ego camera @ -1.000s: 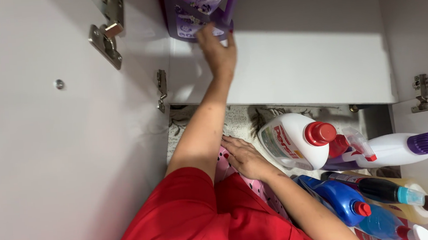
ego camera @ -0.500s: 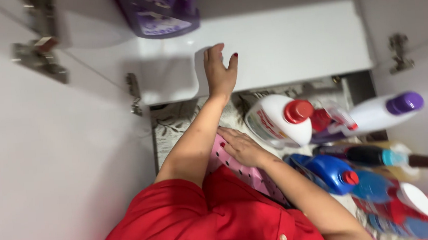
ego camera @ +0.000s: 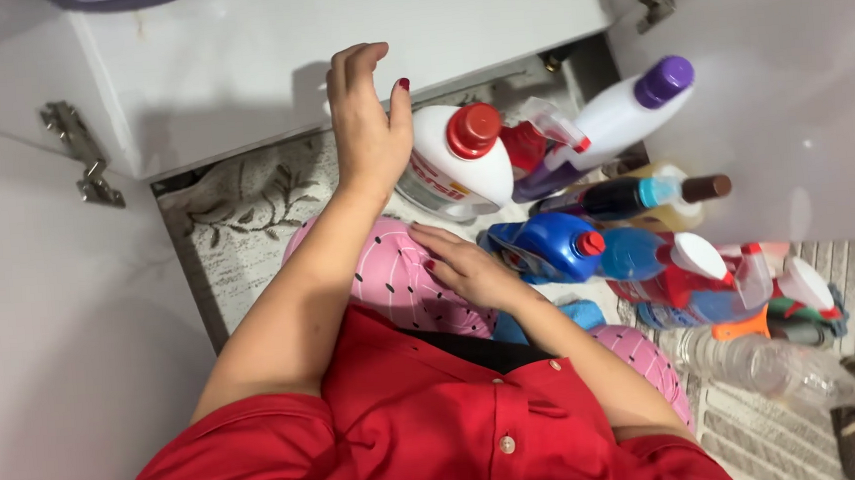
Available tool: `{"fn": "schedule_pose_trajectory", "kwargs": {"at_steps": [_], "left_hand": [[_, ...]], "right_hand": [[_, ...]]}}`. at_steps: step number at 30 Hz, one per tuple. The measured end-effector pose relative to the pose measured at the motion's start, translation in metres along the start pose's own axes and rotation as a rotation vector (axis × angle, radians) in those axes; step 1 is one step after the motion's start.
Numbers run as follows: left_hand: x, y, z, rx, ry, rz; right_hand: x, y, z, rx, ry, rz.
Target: Organizing and examining various cleaning product bottles inside a low storage cabinet.
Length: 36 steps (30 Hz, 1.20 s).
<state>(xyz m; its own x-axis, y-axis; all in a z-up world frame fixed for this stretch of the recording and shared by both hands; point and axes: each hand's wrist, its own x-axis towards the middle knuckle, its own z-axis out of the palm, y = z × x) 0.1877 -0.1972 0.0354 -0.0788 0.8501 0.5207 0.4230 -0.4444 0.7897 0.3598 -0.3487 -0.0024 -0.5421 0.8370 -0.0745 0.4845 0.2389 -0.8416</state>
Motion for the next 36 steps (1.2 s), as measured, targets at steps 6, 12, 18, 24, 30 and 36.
{"fn": "schedule_pose_trajectory", "kwargs": {"at_steps": [6, 12, 18, 24, 30, 36], "left_hand": [[-0.009, 0.072, -0.006, -0.078, -0.067, 0.233], [-0.05, 0.113, 0.006, -0.216, -0.355, 0.518], [-0.105, 0.091, 0.031, -0.254, -0.689, 0.645], [-0.114, 0.082, 0.042, -0.185, -0.794, 0.614], [-0.114, 0.074, 0.052, -0.093, -0.901, 0.461], [-0.117, 0.065, 0.064, 0.007, -1.08, 0.38]], "right_hand": [[-0.069, -0.025, -0.015, 0.05, 0.158, 0.144], [-0.114, -0.045, -0.051, -0.01, 0.372, 0.17], [-0.139, -0.054, -0.063, -0.089, 0.58, 0.199], [-0.165, -0.024, -0.051, -0.054, 0.841, 0.292], [-0.17, -0.009, -0.069, -0.108, 0.975, 0.424], [-0.165, 0.038, -0.055, 0.019, 0.889, 0.382]]}}
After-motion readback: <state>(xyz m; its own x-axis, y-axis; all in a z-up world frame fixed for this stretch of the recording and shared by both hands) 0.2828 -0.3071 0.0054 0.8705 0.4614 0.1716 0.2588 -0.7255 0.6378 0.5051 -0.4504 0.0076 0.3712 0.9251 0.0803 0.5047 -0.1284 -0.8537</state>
